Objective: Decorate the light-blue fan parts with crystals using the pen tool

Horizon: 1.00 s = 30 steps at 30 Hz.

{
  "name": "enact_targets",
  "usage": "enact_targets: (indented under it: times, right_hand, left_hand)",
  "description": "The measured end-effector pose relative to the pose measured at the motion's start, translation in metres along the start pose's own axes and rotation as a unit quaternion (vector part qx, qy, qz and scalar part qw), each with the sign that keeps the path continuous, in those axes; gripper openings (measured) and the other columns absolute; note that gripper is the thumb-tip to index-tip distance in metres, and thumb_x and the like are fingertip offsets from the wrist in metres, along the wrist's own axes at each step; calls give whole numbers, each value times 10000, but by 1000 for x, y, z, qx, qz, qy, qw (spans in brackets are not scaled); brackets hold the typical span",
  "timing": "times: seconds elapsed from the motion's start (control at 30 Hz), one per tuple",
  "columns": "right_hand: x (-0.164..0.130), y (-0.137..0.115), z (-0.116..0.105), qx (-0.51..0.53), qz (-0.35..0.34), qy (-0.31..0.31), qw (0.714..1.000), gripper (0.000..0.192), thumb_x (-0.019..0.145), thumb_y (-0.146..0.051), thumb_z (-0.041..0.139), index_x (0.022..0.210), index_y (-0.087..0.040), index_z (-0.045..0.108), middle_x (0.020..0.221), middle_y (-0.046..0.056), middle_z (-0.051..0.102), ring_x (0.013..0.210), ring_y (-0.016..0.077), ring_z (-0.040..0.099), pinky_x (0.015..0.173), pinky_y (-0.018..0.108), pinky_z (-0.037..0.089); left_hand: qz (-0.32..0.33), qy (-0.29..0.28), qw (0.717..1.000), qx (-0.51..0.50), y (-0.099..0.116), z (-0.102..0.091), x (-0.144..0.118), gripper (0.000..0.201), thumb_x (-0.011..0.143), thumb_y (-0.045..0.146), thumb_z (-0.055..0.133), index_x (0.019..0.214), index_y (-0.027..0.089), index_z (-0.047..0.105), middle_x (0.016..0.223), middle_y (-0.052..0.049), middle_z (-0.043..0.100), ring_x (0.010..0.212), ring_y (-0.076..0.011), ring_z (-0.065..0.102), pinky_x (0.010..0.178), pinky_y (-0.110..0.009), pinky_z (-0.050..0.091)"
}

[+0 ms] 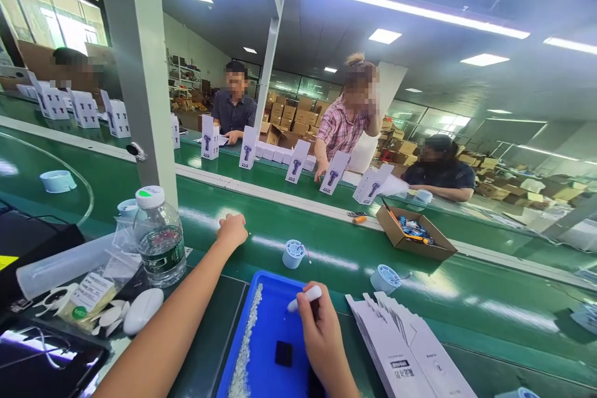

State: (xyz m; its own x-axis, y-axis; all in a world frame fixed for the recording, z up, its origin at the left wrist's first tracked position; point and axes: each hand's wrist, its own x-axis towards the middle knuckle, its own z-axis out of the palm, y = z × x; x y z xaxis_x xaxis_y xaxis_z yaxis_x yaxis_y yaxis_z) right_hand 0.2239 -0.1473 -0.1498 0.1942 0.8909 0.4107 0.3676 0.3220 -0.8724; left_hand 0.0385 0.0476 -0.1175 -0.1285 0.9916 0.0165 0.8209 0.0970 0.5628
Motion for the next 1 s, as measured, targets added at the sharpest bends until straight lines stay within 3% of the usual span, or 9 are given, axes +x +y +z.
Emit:
enact_targets:
  times: [0.2,0.37,0.47,0.67,1.0]
  right_hand:
    - [-1,2,-1,-2,4,0,1000,241,936,-436,440,843,-219,489,670,-30,515,583,129,484,582,232,418]
    - [-2,4,-1,-7,13,-22,1000,234,940,-426,434,851,-217,491,680,-26,516,600,133,486,595,240,419]
    - [-2,6,-4,-26,11,-25,999,219,933,-417,449,858,-215,490,677,-31,493,581,129,477,559,232,413]
    - [-7,10,-17,-117,-50,112,986,223,932,-342,471,746,-224,437,642,-47,448,560,115,436,551,215,387]
    - [-7,11,-15,-111,-21,78,990,251,937,-369,458,735,-225,422,640,-45,439,552,116,433,534,226,375]
  left_hand:
    - [64,-11,995,-82,19,-12,-2,167,698,247,643,859,201,636,979,-86,645,910,-225,595,784,-285,432]
    - [50,10,977,-205,31,-21,-13,402,703,472,638,1000,218,541,1031,-82,612,787,-190,590,607,-261,421]
    - [12,34,949,-313,38,-24,-18,486,613,509,714,924,210,492,959,-72,589,764,-183,561,592,-265,408]
    - [-1,-124,842,-526,55,-32,-28,336,653,474,679,739,181,539,776,-25,584,712,-152,549,619,-281,464]
    - [-22,-158,790,-593,70,-32,-44,340,637,441,746,691,158,566,694,-20,582,627,-130,525,549,-261,454]
